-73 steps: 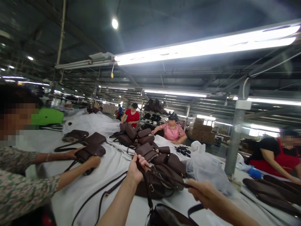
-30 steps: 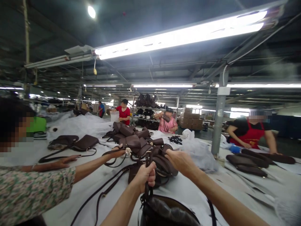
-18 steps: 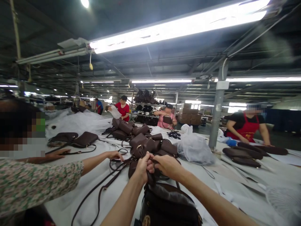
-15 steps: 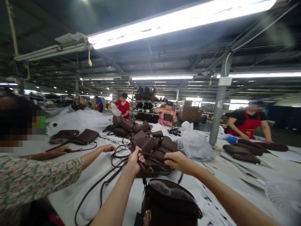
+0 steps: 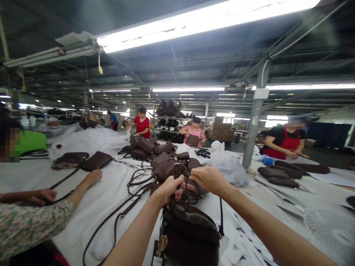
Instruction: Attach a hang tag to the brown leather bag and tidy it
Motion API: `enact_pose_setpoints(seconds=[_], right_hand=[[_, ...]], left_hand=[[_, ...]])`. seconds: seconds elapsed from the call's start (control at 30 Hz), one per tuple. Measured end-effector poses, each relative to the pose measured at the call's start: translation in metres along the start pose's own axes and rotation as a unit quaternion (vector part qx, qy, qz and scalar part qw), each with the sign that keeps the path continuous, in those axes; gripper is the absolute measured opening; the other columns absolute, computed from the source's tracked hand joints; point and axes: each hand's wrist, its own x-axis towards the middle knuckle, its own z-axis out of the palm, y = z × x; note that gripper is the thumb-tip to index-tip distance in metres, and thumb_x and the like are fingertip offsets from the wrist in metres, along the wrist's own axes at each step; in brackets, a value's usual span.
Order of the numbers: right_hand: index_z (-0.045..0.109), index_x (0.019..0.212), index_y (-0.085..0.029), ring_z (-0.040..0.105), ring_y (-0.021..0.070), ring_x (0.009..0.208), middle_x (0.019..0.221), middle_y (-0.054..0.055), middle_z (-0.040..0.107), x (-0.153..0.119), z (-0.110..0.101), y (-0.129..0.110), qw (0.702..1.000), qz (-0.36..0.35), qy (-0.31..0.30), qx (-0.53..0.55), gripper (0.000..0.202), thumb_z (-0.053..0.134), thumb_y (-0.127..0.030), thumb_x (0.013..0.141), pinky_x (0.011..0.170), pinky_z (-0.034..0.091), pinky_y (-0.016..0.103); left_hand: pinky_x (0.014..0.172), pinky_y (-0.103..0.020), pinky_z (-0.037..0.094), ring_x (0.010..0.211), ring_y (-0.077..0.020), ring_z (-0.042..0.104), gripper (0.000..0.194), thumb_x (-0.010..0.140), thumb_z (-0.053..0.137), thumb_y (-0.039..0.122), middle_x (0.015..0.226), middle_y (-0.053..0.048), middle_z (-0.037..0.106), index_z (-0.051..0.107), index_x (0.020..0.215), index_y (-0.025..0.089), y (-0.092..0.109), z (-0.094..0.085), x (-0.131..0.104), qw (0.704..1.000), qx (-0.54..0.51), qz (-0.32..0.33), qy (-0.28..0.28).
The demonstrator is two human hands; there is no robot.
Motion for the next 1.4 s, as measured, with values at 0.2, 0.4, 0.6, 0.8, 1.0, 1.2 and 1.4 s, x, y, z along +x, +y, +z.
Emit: enact_pose_setpoints(seconds=[0.2, 0.4, 0.6, 0.8, 1.0, 1.2, 1.4], right_hand=[[0.066, 0.083, -0.020, 0.066, 0.0197, 0.080, 0.085, 0.006, 0.072, 0.006, -0.002, -0.005, 1.000, -0.002, -0.010, -0.029, 0.026, 0.048, -0.034, 0.096, 0.059, 0.036, 0.025], [0.048, 0.132, -0.025, 0.064, 0.0215, 0.088, 0.131, 0.010, 0.055, 0.003, -0.003, -0.015, 0.995, -0.050, 0.039, -0.079, 0.046, 0.060, -0.025, 0.087, 0.058, 0.043, 0.026], [0.058, 0.112, -0.019, 0.064, 0.0199, 0.081, 0.105, 0.011, 0.063, 0.005, 0.001, -0.013, 0.975, -0.179, -0.037, -0.128, 0.024, 0.039, -0.015, 0.097, 0.059, 0.044, 0.025], [0.054, 0.113, -0.015, 0.065, 0.0232, 0.084, 0.102, 0.012, 0.061, 0.007, 0.010, 0.004, 0.985, -0.139, -0.050, -0.087, 0.027, 0.030, -0.018, 0.100, 0.066, 0.047, 0.031], [0.045, 0.133, -0.020, 0.057, 0.0172, 0.112, 0.130, 0.009, 0.055, -0.022, 0.039, 0.051, 0.970, 0.074, -0.093, 0.211, 0.037, 0.045, -0.032, 0.099, 0.088, 0.047, 0.026], [0.069, 0.079, -0.006, 0.066, 0.0194, 0.061, 0.065, 0.011, 0.068, -0.143, 0.098, 0.075, 0.873, 0.320, -0.312, 0.197, 0.017, 0.059, -0.019, 0.084, 0.059, 0.051, 0.026], [0.067, 0.100, -0.006, 0.062, 0.0324, 0.104, 0.110, 0.025, 0.065, -0.227, 0.157, 0.046, 0.865, 0.373, -0.302, 0.146, 0.027, 0.066, -0.014, 0.075, 0.083, 0.048, 0.039]], left_hand=[[0.038, -0.021, 0.014, 0.034, -0.0040, 0.018, 0.061, 0.070, 0.059, 0.073, 0.036, 0.011, 0.027, 0.059, 0.065, 0.012, -0.004, 0.004, -0.012, 0.993, 0.085, -0.003, -0.083], [0.039, -0.022, 0.019, 0.038, -0.0049, 0.031, 0.034, 0.058, 0.078, 0.037, 0.046, 0.009, 0.041, 0.050, 0.061, 0.017, 0.002, 0.009, -0.013, 0.989, 0.143, -0.021, -0.020], [0.040, -0.020, 0.025, 0.042, -0.0066, 0.039, 0.020, 0.058, 0.073, 0.019, 0.050, 0.007, 0.049, 0.057, 0.071, 0.016, 0.007, 0.010, -0.024, 0.971, 0.229, -0.052, -0.045], [0.054, -0.023, 0.047, 0.058, -0.0143, 0.060, 0.026, 0.067, 0.075, 0.027, 0.064, -0.002, 0.063, 0.056, 0.082, 0.016, -0.002, 0.008, -0.034, 0.988, 0.152, -0.011, -0.032], [0.038, -0.015, 0.036, 0.039, -0.0026, 0.036, 0.039, 0.068, 0.080, 0.037, 0.054, 0.011, 0.040, 0.048, 0.080, 0.018, -0.013, -0.005, -0.030, 0.998, 0.054, -0.041, 0.006], [0.036, -0.012, 0.033, 0.040, -0.0021, 0.035, 0.041, 0.067, 0.082, 0.030, 0.053, 0.011, 0.037, 0.043, 0.075, 0.019, -0.021, -0.017, -0.023, 0.998, -0.013, -0.020, 0.061], [0.036, -0.014, 0.035, 0.040, -0.0022, 0.035, 0.040, 0.066, 0.082, 0.031, 0.054, 0.011, 0.039, 0.045, 0.076, 0.018, -0.022, -0.012, -0.020, 0.998, 0.013, -0.028, 0.062]])
